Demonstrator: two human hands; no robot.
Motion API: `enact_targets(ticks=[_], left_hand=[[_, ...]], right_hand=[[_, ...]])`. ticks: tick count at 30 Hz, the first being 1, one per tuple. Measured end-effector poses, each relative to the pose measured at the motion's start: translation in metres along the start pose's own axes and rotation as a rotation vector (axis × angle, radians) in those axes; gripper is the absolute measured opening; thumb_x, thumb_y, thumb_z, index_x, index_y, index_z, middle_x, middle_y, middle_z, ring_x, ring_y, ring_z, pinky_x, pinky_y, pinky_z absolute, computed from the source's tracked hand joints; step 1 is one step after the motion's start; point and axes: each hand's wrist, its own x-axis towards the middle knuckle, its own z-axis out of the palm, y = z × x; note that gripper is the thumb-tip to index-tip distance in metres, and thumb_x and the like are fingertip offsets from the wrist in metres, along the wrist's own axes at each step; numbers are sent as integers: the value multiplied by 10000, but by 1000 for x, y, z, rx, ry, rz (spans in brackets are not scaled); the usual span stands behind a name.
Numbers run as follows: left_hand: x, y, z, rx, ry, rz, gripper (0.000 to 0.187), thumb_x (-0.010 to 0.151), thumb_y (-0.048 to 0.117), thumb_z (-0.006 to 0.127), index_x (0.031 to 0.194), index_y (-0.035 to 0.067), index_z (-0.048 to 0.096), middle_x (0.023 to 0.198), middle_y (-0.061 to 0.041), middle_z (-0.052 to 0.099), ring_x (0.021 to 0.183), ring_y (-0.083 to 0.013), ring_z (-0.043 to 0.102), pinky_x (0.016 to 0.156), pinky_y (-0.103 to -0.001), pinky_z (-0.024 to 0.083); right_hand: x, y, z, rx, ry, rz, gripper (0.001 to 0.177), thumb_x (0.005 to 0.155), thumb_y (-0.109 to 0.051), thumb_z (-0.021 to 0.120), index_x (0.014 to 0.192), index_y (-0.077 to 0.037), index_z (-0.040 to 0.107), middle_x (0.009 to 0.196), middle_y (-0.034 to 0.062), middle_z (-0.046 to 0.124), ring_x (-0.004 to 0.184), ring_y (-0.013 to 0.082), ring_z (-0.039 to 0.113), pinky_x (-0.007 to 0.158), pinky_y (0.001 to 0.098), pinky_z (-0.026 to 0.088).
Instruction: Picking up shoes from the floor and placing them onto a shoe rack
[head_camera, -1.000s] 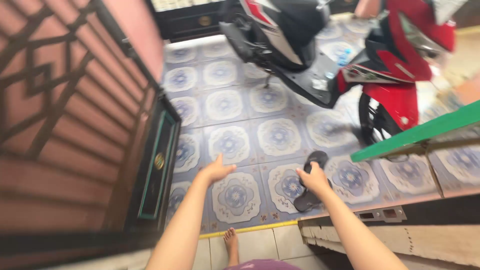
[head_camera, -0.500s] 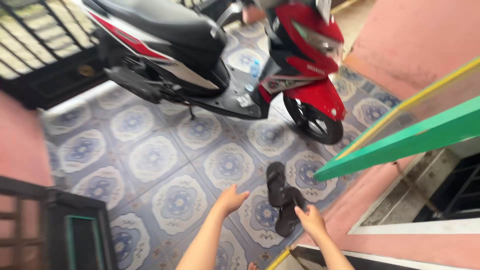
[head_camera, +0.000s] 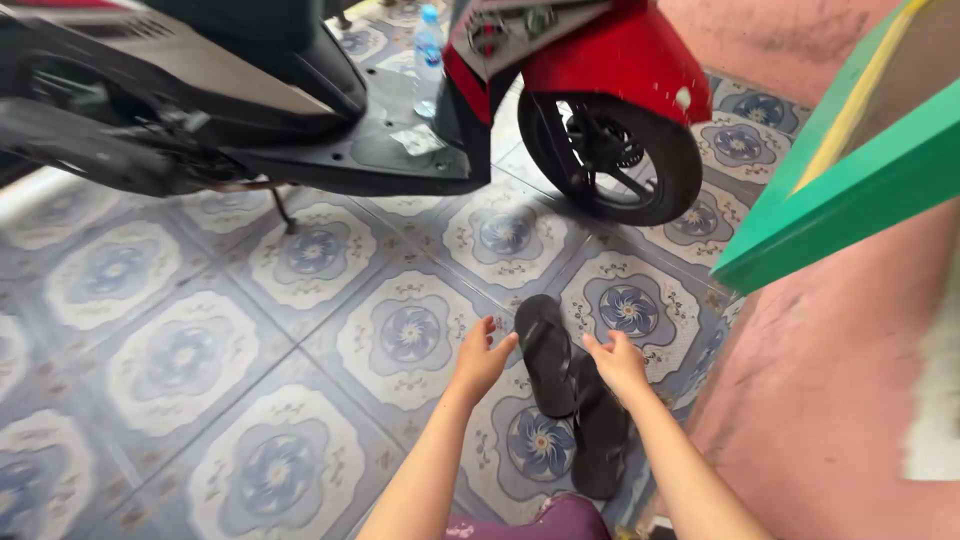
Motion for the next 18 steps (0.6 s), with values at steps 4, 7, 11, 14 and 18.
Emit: enact_targets(ticks=[4,7,11,14,18], left_hand=[[47,-69,34,-54,26,31,750,905,348,763,1493,-17,475,1437,-254,593,1314,-419,584,1094,-497,505],[73,-122,57,-30,25,35,762,905,365,762,1491,-25,469,1434,-257,591,1312,-412,588,1091,-502,509],[74,-158,73,-31,16,14,781,903,400,769,1491,-19,471,1427,-245,598,1300,-408,597,1083,-506,517],[72,-172,81,-45,-9,-31,768,929,400,739,1512,-7,448,1448,-224,588,1317,-398,587,1093,-503,508],[71,-176,88,-39,1,4,766,914,384,745,1488,-38,461,1406,-255,609,1277,-430,610,1064,-514,529]], right_hand=[[50,34,51,-68,44,-31,862,889,-663,669,1449,-15,574,1237,178,746,1281,364,631,1091,510,485],[62,43,71,-48,55,-64,866,895,-648,668,1432,25,571,1237,220,734,1292,391,615,1098,512,473],[97,95,106,-117,40,-71,919,876,-703,646,1440,16,557,1281,228,718,1327,388,592,1122,503,460],[102,138,128,-176,64,-17,867,841,-621,726,1410,21,599,1321,236,703,1334,385,597,1111,513,465],[86,169,144,-245,40,292,770,881,-576,685,1330,50,690,1252,262,736,1245,432,655,958,594,529]])
